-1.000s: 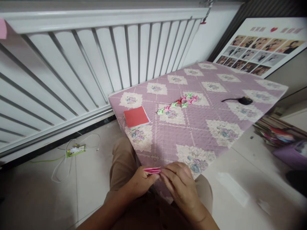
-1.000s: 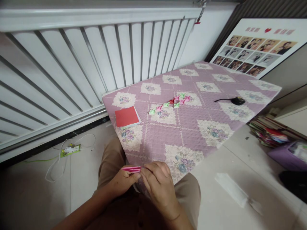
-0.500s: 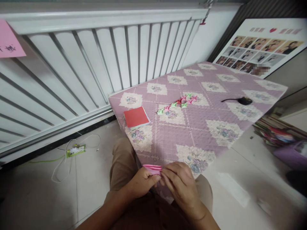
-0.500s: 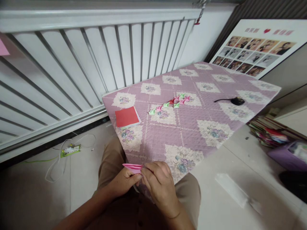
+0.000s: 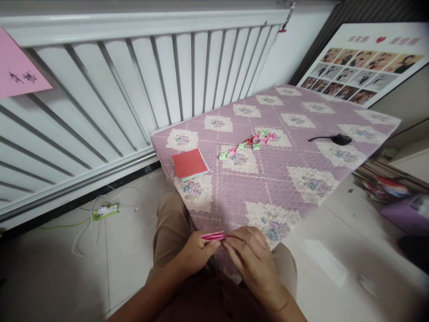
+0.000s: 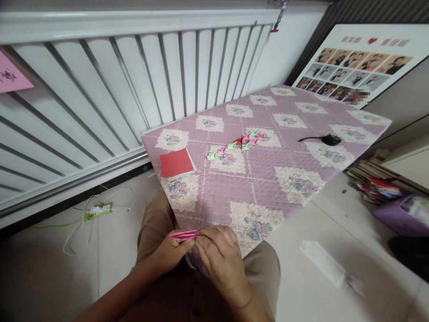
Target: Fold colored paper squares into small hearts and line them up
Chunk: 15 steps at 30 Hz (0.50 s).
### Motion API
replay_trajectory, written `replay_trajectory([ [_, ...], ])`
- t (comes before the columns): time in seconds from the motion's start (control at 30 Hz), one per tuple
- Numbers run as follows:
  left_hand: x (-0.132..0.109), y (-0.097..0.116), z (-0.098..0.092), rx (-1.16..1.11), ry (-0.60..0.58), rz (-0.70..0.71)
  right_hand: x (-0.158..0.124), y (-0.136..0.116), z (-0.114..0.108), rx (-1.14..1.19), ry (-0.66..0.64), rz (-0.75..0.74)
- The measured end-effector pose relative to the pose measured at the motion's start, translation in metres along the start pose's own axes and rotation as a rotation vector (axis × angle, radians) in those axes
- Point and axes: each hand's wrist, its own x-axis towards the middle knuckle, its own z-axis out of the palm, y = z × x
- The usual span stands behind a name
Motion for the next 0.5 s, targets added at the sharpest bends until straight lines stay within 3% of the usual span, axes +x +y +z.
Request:
replay_trajectory([
  [0.13, 0.0, 0.003, -0.004, 0.066, -0.006, -0.015, 0.004, -0.004, -0.006, 0.141, -0.044, 0.144],
  [0.27, 0.0, 0.005, -0.011, 0.099, -0.036, -0.001, 0.01, -0.006, -0.015, 0.363, -0.202, 0.373],
  [0.37, -0.001, 0.007, -0.016, 0.109, -0.101, 0.004, 0.014, -0.004, -0.019, 0.551, -0.336, 0.589],
  [0.5, -0.002, 0.013, -0.023, 0.101, -0.231, -0.07, 0.012, 0.002, -0.017, 0.828, -0.404, 0.845],
])
